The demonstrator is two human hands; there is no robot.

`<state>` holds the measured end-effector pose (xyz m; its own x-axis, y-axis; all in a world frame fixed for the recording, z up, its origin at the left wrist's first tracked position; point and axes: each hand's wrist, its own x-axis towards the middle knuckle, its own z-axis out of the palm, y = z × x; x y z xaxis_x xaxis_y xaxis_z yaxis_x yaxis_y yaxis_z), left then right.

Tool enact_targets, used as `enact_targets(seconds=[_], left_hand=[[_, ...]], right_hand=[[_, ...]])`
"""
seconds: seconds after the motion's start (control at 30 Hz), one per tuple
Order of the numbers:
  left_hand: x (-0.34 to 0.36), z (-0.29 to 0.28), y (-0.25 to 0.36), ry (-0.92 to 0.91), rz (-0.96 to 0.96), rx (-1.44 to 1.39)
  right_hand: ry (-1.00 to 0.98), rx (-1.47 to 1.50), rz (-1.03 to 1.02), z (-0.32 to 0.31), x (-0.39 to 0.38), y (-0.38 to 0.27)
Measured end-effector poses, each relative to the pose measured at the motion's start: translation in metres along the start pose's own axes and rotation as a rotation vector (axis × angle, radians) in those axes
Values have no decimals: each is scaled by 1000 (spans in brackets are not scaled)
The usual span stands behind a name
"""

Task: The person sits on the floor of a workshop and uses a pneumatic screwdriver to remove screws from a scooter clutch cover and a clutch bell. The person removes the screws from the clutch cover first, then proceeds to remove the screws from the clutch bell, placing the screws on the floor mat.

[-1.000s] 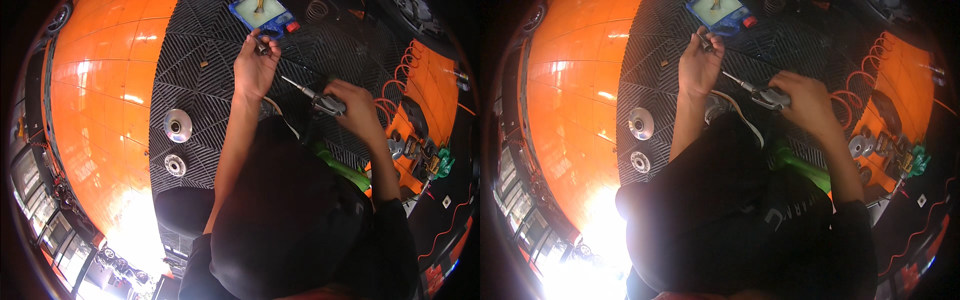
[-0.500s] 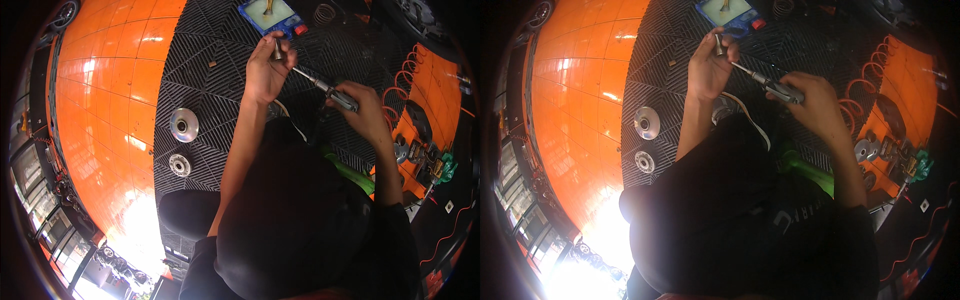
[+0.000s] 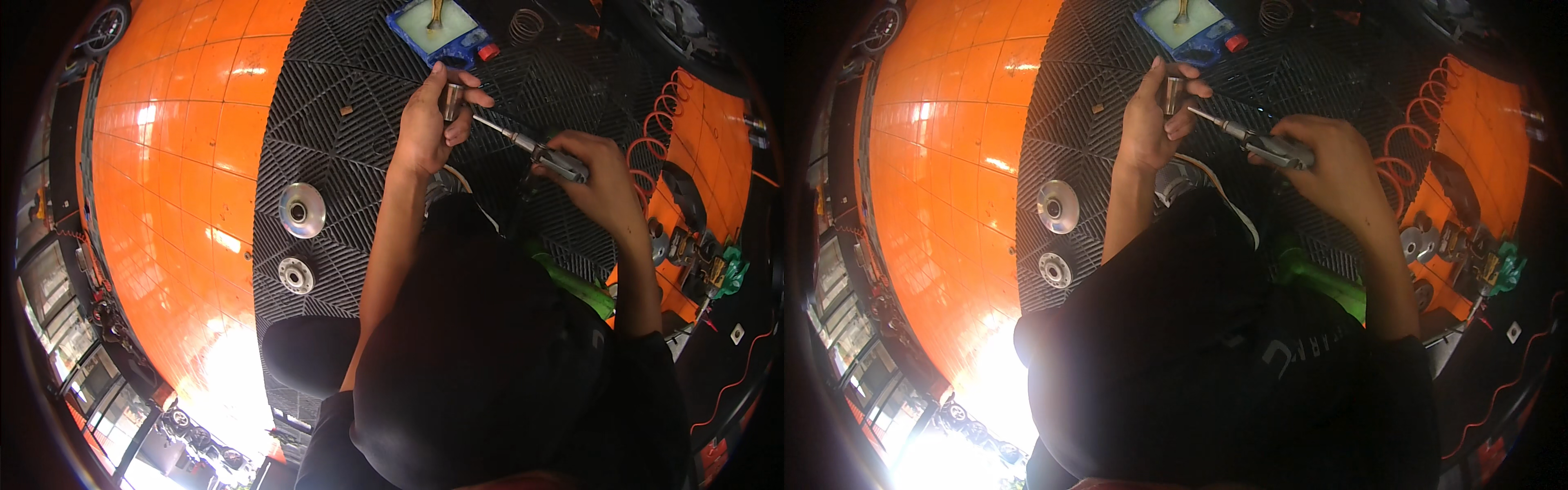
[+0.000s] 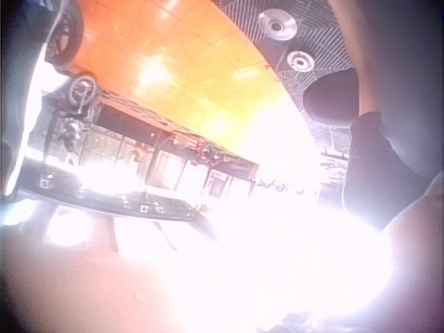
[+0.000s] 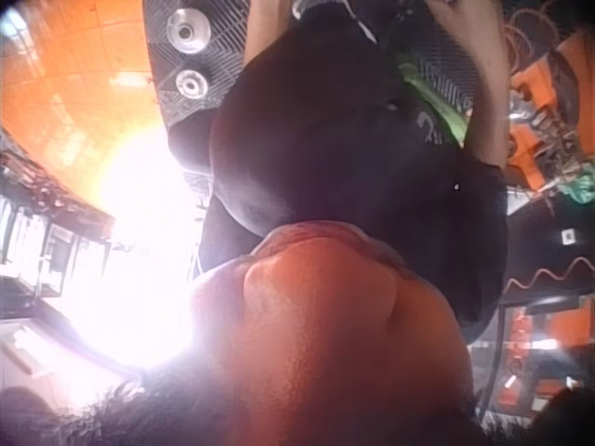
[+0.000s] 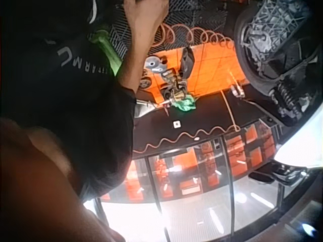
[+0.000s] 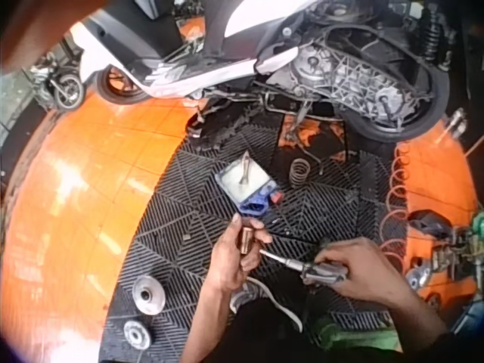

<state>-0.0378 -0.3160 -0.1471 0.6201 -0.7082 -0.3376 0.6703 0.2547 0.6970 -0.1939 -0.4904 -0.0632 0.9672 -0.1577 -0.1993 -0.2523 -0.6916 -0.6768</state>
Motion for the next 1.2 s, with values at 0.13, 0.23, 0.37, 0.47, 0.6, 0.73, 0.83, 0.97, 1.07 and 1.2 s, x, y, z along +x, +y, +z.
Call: enact_targets(seconds=[0.13, 0.23, 0.37, 0.47, 0.6, 0.73, 0.83, 0.97, 1.07, 1.2], left_hand=[[-2, 0, 3, -27, 10, 56], [-5, 5, 9, -9, -12, 230], [-7, 2, 10, -35, 16, 300], [-7, 0, 10, -69, 43, 341], [-8, 0, 11, -112, 62, 387], [-9, -1, 14, -149, 71, 449], [-11, 2, 18, -160, 23, 505], [-5, -7, 8, -185, 34, 86], [2, -5, 1, -166, 30, -475], [5, 15, -2, 18, 57, -798]], right_hand=[[-27, -39, 15, -1, 0, 0], [-30, 4, -19, -4, -1, 1], [-33, 114, -2, -6, -1, -1], [-9, 67, 0, -9, 0, -3], [-22, 55, 7, -12, 0, -7], [-50, 24, 21, -13, 2, -9], [-39, 8, 9, -12, 3, -8], [-24, 68, 29, -7, 1, -6], [-10, 47, -39, -4, -1, -7], [48, 3, -55, 5, -4, -9]])
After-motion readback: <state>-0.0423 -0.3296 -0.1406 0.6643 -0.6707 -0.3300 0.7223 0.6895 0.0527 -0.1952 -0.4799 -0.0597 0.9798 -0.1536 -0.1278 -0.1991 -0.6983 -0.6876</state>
